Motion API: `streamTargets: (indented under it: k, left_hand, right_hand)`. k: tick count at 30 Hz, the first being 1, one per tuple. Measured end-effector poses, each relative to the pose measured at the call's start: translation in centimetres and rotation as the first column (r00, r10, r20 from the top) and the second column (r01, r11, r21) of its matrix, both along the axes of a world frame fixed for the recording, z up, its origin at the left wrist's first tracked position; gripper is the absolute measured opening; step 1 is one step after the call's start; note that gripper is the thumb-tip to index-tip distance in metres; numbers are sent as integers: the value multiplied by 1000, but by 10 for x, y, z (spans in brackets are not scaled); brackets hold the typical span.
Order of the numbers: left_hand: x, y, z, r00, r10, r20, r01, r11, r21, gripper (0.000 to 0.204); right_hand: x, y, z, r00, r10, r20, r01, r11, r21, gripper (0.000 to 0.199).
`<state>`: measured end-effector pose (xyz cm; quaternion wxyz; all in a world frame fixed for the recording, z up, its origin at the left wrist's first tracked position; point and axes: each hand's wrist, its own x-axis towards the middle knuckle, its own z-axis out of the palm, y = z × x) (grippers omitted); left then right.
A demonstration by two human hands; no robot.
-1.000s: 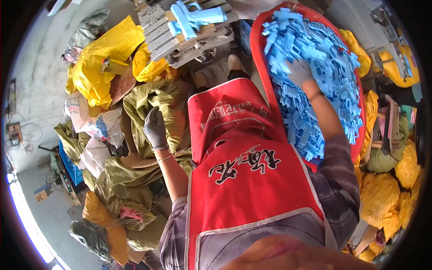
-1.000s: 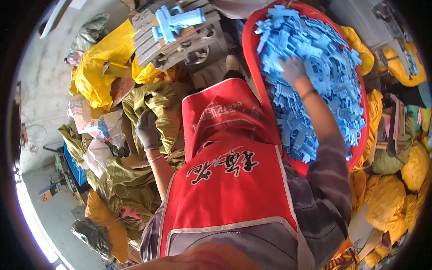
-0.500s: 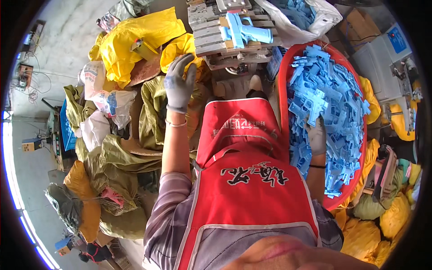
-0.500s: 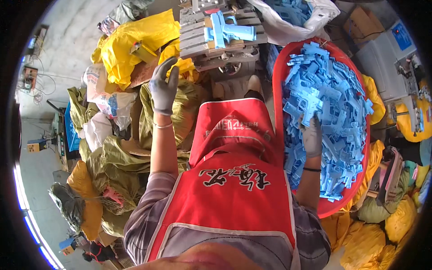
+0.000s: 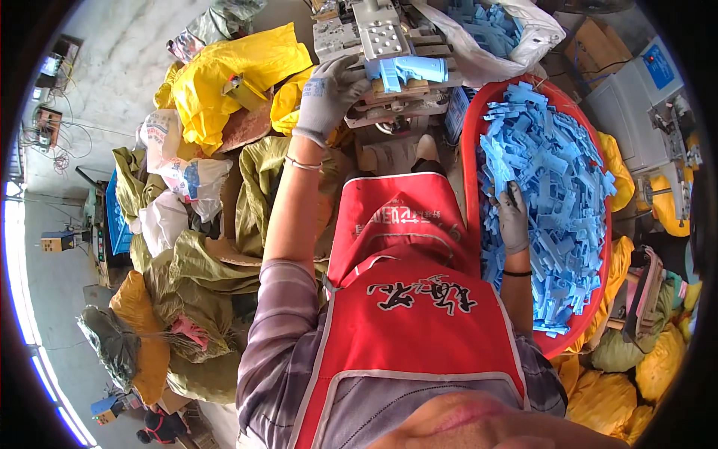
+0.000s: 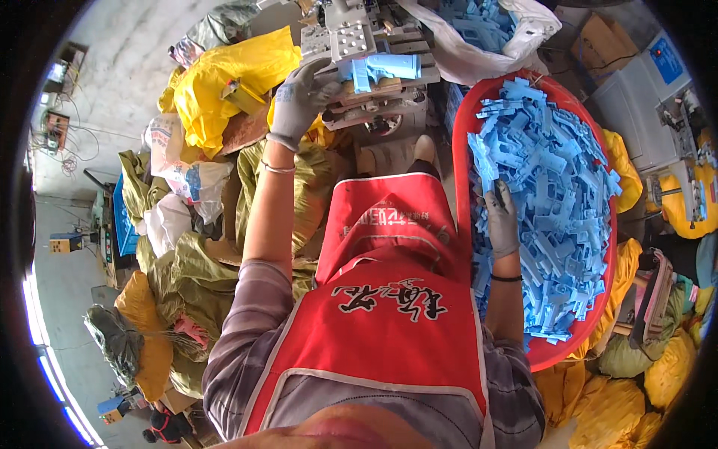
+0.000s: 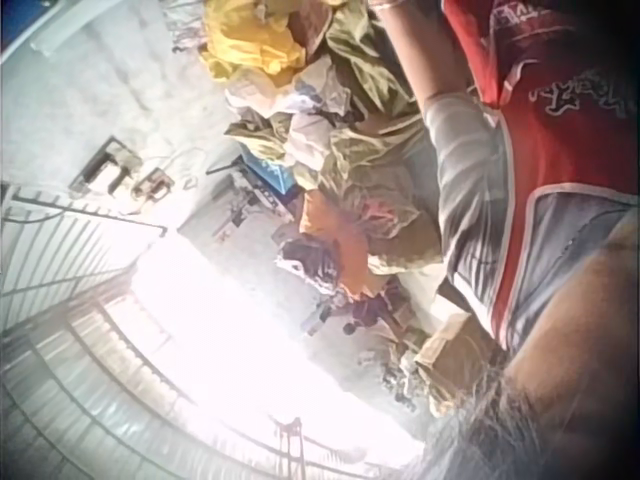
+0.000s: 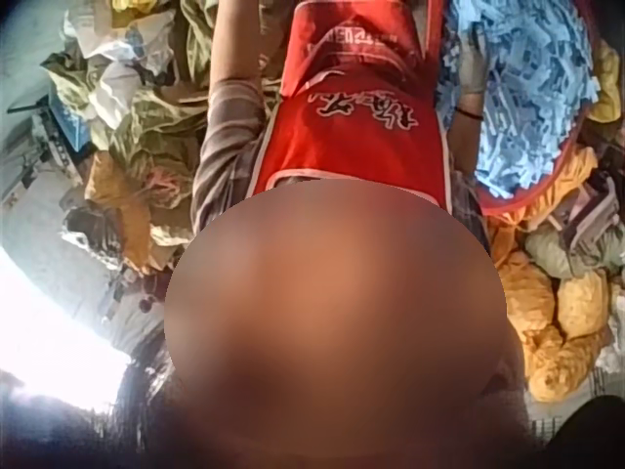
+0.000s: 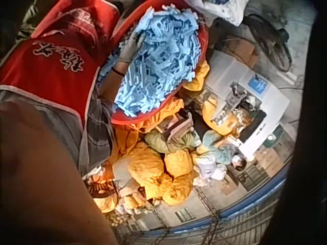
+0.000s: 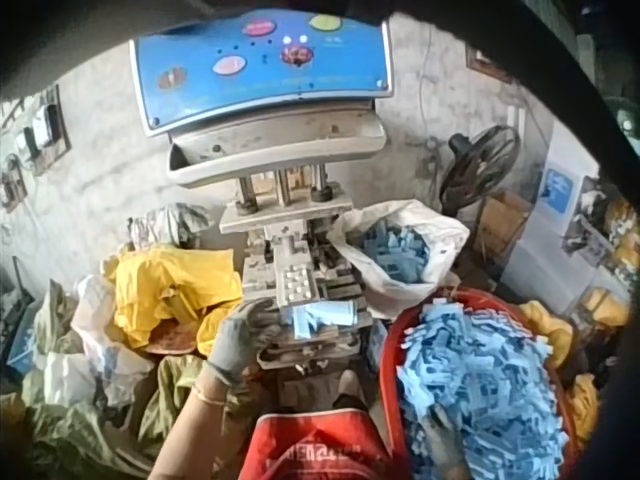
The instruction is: The person stamps toy gun parts using a printing machine and places them into a sack. The person then gathers and packs toy parts into a large sack and ties the sack shut with a rubber band.
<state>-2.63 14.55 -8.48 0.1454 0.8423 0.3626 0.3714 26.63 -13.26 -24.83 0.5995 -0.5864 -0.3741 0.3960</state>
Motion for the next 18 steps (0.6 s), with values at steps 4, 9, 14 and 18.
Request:
streamTargets:
  k: [4,9,14,18]
  left_hand:
    - [9,16,7,996,-75,-55,70,993,-94,48]
    - [5,18,14,985,-133,106,137,990,-39,43]
    - [-32,-6,-1,956,166,242,-179,983,30,34]
    - [-94,-31,-46,864,342,369,-312,940,-141,34]
  right_hand:
    - [1,4,-2,990,-39,-139,45,998,35,34]
    - [-6,43,64,999,15,-33,-12,996,85,36]
    - [-21,125,125,906,22,422,-126,967,221,42]
    - [-33,189,152,483,-38,875,-389,886,253,44]
